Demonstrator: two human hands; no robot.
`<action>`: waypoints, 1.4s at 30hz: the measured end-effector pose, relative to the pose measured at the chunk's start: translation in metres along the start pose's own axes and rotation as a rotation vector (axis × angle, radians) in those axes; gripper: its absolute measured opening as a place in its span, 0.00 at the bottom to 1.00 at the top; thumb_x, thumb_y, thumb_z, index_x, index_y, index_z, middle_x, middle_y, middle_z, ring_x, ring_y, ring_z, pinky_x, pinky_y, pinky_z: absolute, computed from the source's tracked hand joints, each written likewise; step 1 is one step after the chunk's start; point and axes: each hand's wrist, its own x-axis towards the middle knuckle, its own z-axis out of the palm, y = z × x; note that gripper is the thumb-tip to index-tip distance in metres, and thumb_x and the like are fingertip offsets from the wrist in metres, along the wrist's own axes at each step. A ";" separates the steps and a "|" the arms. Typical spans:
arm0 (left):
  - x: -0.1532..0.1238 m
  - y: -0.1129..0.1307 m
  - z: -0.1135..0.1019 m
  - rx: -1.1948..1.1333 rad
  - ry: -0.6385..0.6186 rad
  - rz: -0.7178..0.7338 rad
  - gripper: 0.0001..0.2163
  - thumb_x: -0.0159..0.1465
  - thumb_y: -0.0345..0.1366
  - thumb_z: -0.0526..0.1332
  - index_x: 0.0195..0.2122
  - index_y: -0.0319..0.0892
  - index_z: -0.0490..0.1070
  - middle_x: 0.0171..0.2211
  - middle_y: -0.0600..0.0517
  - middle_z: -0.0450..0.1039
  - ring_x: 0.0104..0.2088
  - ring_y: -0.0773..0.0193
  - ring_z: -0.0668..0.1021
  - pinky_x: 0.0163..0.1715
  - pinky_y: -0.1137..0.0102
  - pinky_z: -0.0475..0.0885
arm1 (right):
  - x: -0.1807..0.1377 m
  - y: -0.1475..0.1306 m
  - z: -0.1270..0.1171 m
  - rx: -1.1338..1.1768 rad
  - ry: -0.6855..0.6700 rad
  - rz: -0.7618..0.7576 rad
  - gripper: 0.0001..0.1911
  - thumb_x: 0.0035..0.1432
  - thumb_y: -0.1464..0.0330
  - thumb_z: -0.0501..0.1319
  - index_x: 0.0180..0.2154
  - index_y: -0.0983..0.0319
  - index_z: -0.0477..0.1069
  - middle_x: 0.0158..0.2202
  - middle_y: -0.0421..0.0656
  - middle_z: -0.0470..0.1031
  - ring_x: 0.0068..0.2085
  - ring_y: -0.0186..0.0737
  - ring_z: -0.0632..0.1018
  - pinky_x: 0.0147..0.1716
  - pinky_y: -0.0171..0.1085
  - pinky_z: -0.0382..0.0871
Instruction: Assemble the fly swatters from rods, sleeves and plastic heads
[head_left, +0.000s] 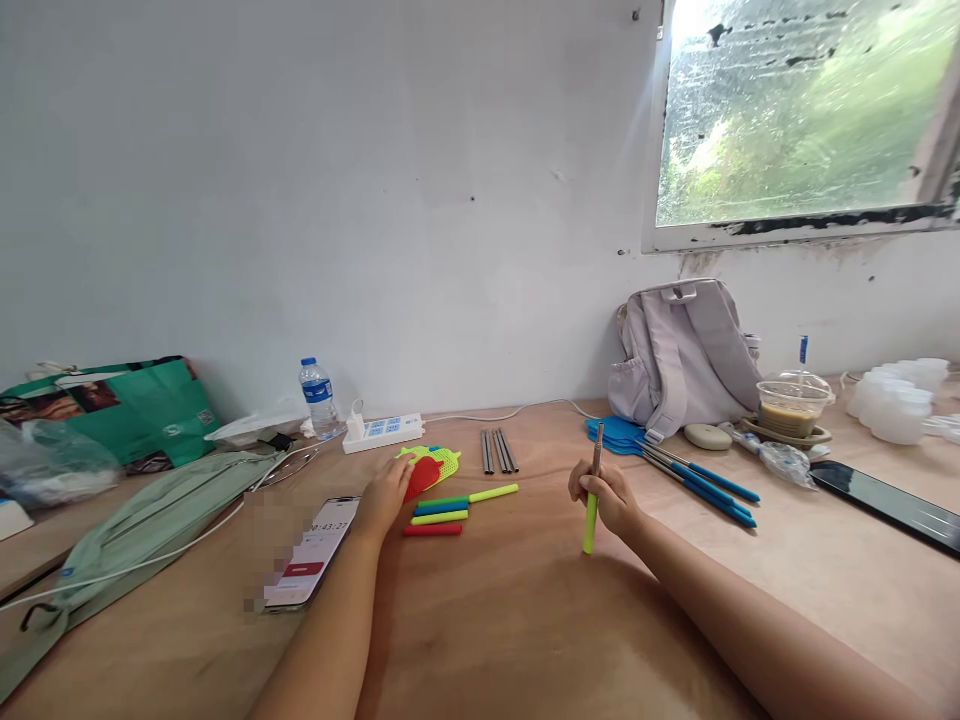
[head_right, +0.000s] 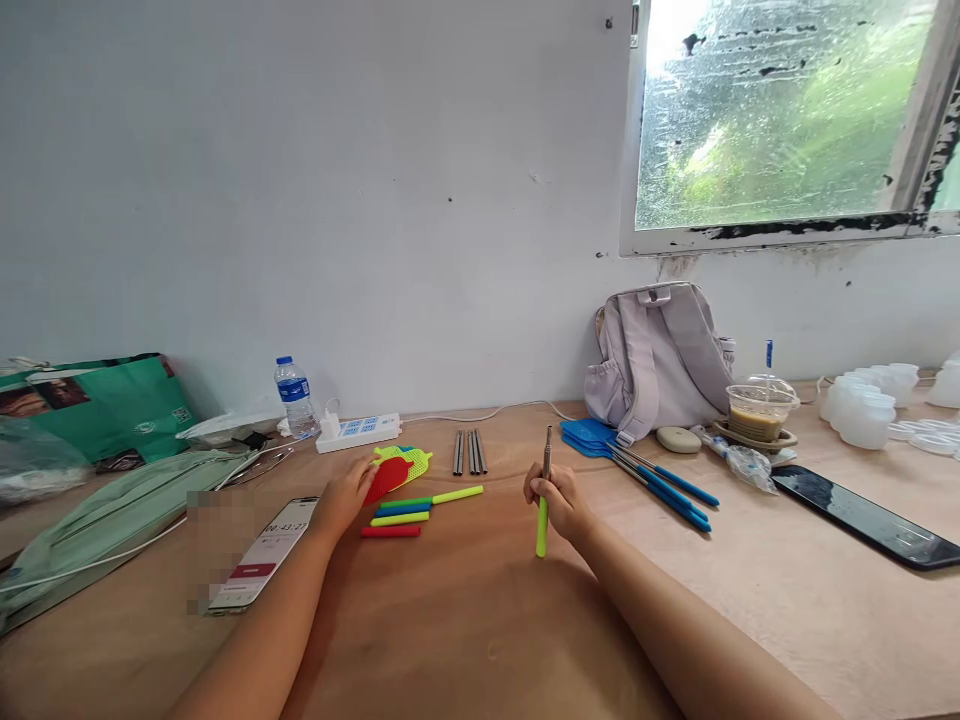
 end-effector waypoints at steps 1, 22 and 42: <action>0.000 0.000 -0.001 -0.010 0.039 -0.006 0.17 0.63 0.35 0.46 0.50 0.42 0.66 0.50 0.47 0.69 0.50 0.56 0.70 0.52 0.63 0.62 | 0.000 -0.002 0.002 0.010 -0.017 0.002 0.14 0.51 0.65 0.48 0.18 0.61 0.62 0.17 0.39 0.63 0.19 0.34 0.64 0.20 0.34 0.58; 0.003 0.041 0.033 -1.008 0.412 -0.580 0.13 0.63 0.38 0.56 0.47 0.38 0.65 0.44 0.47 0.68 0.40 0.61 0.74 0.38 0.62 0.72 | -0.011 -0.032 0.045 -0.248 -0.149 0.162 0.06 0.49 0.73 0.48 0.24 0.60 0.62 0.20 0.37 0.65 0.23 0.34 0.67 0.24 0.31 0.55; -0.023 0.106 0.017 -1.470 -0.054 -0.519 0.16 0.35 0.36 0.71 0.21 0.40 0.66 0.18 0.59 0.68 0.17 0.70 0.72 0.16 0.76 0.66 | -0.002 -0.053 0.025 -0.686 -0.247 0.060 0.14 0.62 0.63 0.47 0.45 0.54 0.67 0.35 0.41 0.68 0.32 0.36 0.72 0.30 0.33 0.61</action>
